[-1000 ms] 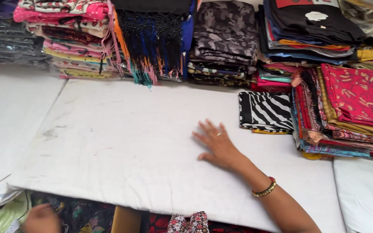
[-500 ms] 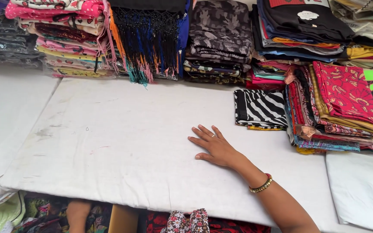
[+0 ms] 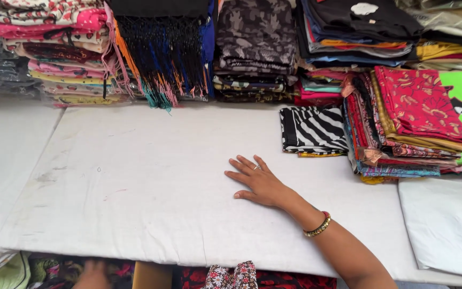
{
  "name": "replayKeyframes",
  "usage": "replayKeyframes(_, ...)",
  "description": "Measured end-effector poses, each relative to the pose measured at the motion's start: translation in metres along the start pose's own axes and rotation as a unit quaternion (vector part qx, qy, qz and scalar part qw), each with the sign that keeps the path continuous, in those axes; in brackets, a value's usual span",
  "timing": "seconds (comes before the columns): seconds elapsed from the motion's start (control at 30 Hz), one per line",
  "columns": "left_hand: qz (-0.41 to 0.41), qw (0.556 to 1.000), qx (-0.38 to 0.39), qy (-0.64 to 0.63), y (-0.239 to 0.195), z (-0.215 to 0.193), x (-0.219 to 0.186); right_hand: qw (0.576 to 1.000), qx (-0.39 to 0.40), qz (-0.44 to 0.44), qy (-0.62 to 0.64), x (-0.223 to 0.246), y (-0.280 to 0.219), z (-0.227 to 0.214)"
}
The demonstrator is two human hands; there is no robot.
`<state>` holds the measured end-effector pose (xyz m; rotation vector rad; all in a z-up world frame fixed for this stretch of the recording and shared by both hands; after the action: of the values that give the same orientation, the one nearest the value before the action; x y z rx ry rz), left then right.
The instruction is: Folding various garments and scarves on a counter.
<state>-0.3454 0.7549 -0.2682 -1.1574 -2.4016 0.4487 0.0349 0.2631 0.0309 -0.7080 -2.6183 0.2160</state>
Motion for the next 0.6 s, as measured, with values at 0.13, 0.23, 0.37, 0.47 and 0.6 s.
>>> replayKeyframes(0.13, -0.137, 0.973, 0.184, 0.036, 0.0, 0.023, 0.052, 0.999, -0.019, -0.027, -0.008, -0.001, 0.002, 0.003)
replayKeyframes(0.23, -0.167, 0.965, 0.185, 0.086, -0.02, -0.024, 0.025, 1.0, -0.018, -0.017, 0.001, 0.0, 0.0, 0.003)
replayKeyframes(0.37, 0.034, 0.955, 0.01, 0.294, -0.004, -0.018, -0.002, 0.999, -0.031, -0.022, -0.007, 0.0, -0.001, 0.002)
replayKeyframes(0.47, 0.075, 0.972, 0.077, 0.21, 0.015, -0.009, -0.006, 0.999, -0.034, -0.024, -0.003, 0.0, -0.001, 0.002)
replayKeyframes(0.6, 0.091, 0.979, 0.162, 0.087, 0.028, -0.013, 0.002, 0.999, -0.026, -0.023, 0.003, -0.001, -0.002, 0.003)
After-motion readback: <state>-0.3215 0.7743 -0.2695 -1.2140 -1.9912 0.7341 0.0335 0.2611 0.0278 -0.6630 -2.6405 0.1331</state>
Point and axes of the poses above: each hand's wrist, its own y-axis towards the middle knuckle, its own z-axis out of the palm, x = y × z, the point moved 3 cm from there along y, towards the middle knuckle, and after that the axes turned 8 degrees about x, right-handed, at the moved point
